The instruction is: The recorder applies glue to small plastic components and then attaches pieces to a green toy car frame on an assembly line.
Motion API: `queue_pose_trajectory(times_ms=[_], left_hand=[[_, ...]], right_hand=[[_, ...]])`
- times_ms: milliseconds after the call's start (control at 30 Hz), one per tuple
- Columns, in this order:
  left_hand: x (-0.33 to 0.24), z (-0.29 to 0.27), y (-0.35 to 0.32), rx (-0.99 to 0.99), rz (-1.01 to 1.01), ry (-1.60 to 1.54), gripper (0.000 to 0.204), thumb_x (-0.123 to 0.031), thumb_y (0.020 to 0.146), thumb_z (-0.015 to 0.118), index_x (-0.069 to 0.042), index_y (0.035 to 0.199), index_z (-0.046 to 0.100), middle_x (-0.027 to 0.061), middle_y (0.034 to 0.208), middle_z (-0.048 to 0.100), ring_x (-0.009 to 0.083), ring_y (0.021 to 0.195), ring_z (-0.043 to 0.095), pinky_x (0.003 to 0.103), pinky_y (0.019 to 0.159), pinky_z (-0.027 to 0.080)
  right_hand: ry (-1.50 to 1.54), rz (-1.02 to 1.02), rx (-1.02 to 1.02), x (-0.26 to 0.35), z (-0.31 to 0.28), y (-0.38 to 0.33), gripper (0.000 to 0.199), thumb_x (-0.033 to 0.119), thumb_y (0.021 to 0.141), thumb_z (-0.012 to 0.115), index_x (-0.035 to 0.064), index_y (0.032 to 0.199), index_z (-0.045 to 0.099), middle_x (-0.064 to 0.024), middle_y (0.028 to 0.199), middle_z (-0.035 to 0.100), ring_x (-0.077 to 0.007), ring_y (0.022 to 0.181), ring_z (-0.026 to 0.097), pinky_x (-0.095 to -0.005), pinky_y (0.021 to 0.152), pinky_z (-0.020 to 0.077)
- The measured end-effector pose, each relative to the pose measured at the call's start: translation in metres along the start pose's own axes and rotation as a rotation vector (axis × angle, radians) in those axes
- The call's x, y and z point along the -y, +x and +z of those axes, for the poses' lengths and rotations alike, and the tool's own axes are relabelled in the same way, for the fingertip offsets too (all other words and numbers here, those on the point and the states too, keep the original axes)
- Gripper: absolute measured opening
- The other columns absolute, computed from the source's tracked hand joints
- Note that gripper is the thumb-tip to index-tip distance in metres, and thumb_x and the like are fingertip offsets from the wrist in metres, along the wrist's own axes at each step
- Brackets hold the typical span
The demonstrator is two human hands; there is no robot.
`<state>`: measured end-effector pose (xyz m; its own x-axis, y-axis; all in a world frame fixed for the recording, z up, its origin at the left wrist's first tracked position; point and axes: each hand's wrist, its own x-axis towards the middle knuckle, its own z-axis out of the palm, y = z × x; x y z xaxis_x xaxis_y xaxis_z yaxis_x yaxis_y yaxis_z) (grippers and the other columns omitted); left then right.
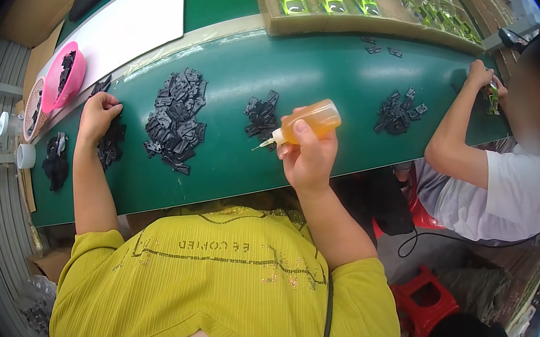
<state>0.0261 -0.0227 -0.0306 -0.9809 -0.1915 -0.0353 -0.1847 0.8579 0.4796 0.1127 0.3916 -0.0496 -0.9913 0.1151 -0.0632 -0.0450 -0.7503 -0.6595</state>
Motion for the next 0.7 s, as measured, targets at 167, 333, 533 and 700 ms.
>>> queue_pose_trajectory(times_ms=[167, 333, 533, 700], left_hand=[[-0.001, -0.005, 0.0, 0.002, -0.051, 0.061, 0.016, -0.015, 0.072, 0.071, -0.002, 0.077, 0.064, 0.0108, 0.071, 0.063, 0.0196, 0.067, 0.06, 0.033, 0.065, 0.048], [-0.015, -0.008, 0.002, 0.01, -0.02, 0.186, 0.023, -0.023, 0.072, 0.069, -0.006, 0.087, 0.069, 0.0138, 0.083, 0.067, 0.0266, 0.081, 0.065, 0.037, 0.074, 0.05], [-0.009, -0.01, -0.003, -0.086, -0.088, 0.045, 0.026, -0.024, 0.071, 0.072, -0.007, 0.089, 0.07, 0.0122, 0.089, 0.069, 0.0252, 0.087, 0.065, 0.035, 0.079, 0.049], [-0.017, -0.02, -0.014, 0.032, -0.162, 0.143, 0.026, -0.029, 0.07, 0.075, -0.009, 0.085, 0.071, 0.0107, 0.086, 0.069, 0.025, 0.086, 0.065, 0.036, 0.079, 0.049]], right_hand=[[-0.014, 0.003, -0.047, -0.002, 0.003, 0.006, 0.021, 0.007, 0.084, 0.059, 0.006, 0.104, 0.051, -0.0108, 0.088, 0.059, -0.014, 0.062, 0.057, -0.0228, 0.043, 0.0455], [-0.03, -0.033, -0.075, -0.002, -0.009, 0.007, 0.022, 0.011, 0.087, 0.056, 0.0052, 0.107, 0.053, -0.0128, 0.091, 0.06, -0.0129, 0.056, 0.055, -0.0234, 0.043, 0.0455], [-0.085, -0.038, 0.02, -0.003, -0.009, 0.012, 0.03, 0.019, 0.087, 0.054, -0.0007, 0.11, 0.052, -0.0169, 0.093, 0.061, -0.0127, 0.053, 0.049, -0.0238, 0.048, 0.0424], [-0.089, -0.045, 0.055, -0.004, -0.009, 0.01, 0.031, 0.018, 0.087, 0.054, -0.002, 0.11, 0.052, -0.0175, 0.094, 0.061, -0.0125, 0.053, 0.049, -0.0246, 0.048, 0.0427]])
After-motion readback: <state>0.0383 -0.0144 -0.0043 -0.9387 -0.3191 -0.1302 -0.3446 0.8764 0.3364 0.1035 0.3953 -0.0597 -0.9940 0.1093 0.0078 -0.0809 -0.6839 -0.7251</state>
